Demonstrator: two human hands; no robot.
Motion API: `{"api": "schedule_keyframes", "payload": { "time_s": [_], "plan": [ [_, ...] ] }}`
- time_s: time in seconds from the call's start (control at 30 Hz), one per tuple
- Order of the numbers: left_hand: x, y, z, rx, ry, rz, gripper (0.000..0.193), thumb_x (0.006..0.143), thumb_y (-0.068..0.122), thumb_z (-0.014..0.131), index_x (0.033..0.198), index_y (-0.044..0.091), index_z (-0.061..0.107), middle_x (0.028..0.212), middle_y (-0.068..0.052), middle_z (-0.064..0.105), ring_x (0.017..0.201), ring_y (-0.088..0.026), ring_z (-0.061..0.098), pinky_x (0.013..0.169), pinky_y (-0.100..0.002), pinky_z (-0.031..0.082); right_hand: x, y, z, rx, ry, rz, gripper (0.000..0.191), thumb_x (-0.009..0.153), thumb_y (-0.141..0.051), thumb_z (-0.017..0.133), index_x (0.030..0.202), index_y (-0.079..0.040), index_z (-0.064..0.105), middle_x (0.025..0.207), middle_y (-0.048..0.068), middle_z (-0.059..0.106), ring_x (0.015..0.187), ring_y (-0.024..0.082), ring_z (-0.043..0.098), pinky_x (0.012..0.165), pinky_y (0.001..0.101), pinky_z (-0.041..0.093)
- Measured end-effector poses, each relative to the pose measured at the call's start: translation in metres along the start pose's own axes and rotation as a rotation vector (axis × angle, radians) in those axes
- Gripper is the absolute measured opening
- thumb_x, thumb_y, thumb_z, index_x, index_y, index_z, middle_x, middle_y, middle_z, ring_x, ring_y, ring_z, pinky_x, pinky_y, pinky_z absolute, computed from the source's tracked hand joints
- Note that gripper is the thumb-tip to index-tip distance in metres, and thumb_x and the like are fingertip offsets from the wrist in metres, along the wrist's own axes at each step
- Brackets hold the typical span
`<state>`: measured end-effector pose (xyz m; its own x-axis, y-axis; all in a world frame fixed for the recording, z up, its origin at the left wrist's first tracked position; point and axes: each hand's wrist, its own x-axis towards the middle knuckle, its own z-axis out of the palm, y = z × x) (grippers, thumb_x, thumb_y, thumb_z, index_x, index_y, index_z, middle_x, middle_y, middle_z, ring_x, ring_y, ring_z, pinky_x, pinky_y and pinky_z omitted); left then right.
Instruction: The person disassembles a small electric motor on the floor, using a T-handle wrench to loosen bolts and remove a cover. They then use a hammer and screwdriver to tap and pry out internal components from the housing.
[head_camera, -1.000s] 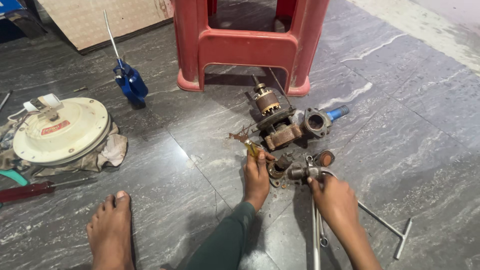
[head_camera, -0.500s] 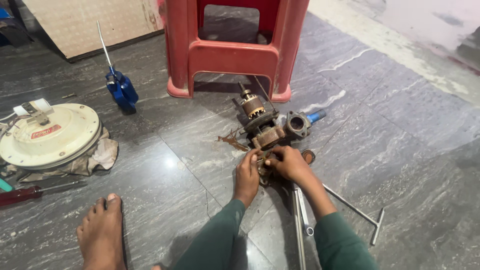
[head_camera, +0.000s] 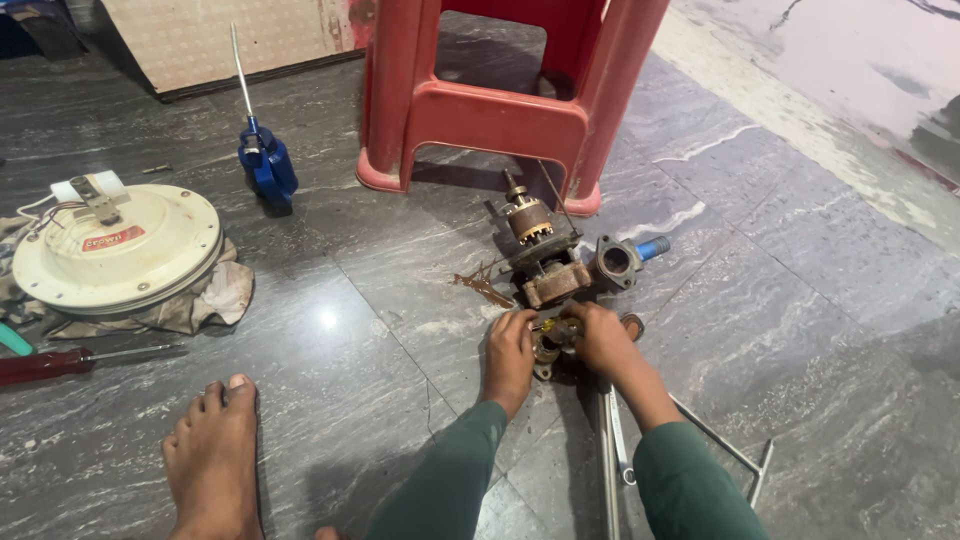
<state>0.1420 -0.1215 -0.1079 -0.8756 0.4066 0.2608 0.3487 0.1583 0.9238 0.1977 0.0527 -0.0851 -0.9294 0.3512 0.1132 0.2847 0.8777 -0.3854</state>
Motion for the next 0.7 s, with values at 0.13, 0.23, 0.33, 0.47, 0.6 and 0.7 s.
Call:
{"api": "schedule_keyframes", "payload": {
  "time_s": [0.13,0.23,0.33,0.47,0.6,0.7],
  "plan": [
    [0.001,0.001,0.003,-0.100,-0.028,-0.083,0.019,0.100,0.007,0.055,0.114,0.003,0.066,0.112,-0.014,0.070,0.103,-0.032,0.070,0.087,-0.043,0.056,-0.006,-0.004,0.005,-0.090,0.000,-0.125,0.052,0.070,0.000,0.066,0.122,-0.006,0.069,0.114,0.017,0.068,0.110,0.042,0.060,0.093,0.0479,0.052],
    [0.002,0.001,0.003,-0.071,-0.040,-0.112,0.020,0.100,0.009,0.056,0.118,0.004,0.064,0.113,-0.016,0.069,0.102,-0.032,0.070,0.085,-0.044,0.057,-0.007,-0.018,0.000,-0.142,-0.059,-0.032,0.038,0.081,-0.003,0.064,0.117,-0.010,0.071,0.119,0.011,0.068,0.118,0.038,0.058,0.093,0.0484,0.052],
    [0.003,0.001,0.004,-0.071,-0.039,-0.071,0.020,0.103,0.007,0.055,0.123,0.006,0.061,0.118,-0.016,0.067,0.108,-0.033,0.069,0.089,-0.043,0.056,-0.006,-0.031,-0.011,-0.354,-0.021,-0.053,0.040,0.081,-0.001,0.062,0.119,-0.011,0.070,0.117,0.008,0.069,0.117,0.034,0.059,0.092,0.0501,0.051],
    [0.001,0.000,0.003,-0.146,-0.069,-0.066,0.045,0.091,-0.003,0.048,0.134,0.009,0.050,0.126,-0.016,0.058,0.115,-0.032,0.063,0.088,-0.041,0.057,-0.006,-0.036,-0.032,-0.288,0.028,0.172,0.029,0.093,-0.014,0.064,0.121,-0.010,0.068,0.115,0.013,0.069,0.106,0.037,0.065,0.090,0.0491,0.054],
    [0.000,0.000,0.003,-0.059,-0.317,-0.174,0.044,0.088,0.000,0.053,0.130,0.012,0.050,0.124,-0.015,0.060,0.117,-0.030,0.064,0.093,-0.039,0.060,-0.014,-0.034,-0.055,-0.110,0.079,0.378,0.026,0.097,-0.023,0.068,0.115,-0.004,0.069,0.106,0.021,0.072,0.096,0.040,0.069,0.087,0.0493,0.055],
    [-0.002,-0.002,0.004,0.123,-0.413,0.053,0.054,0.081,0.000,0.064,0.131,0.009,0.045,0.126,-0.020,0.058,0.130,-0.039,0.050,0.110,-0.053,0.038,-0.028,-0.043,-0.064,0.075,0.052,0.502,0.038,0.091,-0.023,0.075,0.118,-0.002,0.060,0.097,0.022,0.073,0.088,0.035,0.072,0.079,0.0453,0.057]
  ]
}}
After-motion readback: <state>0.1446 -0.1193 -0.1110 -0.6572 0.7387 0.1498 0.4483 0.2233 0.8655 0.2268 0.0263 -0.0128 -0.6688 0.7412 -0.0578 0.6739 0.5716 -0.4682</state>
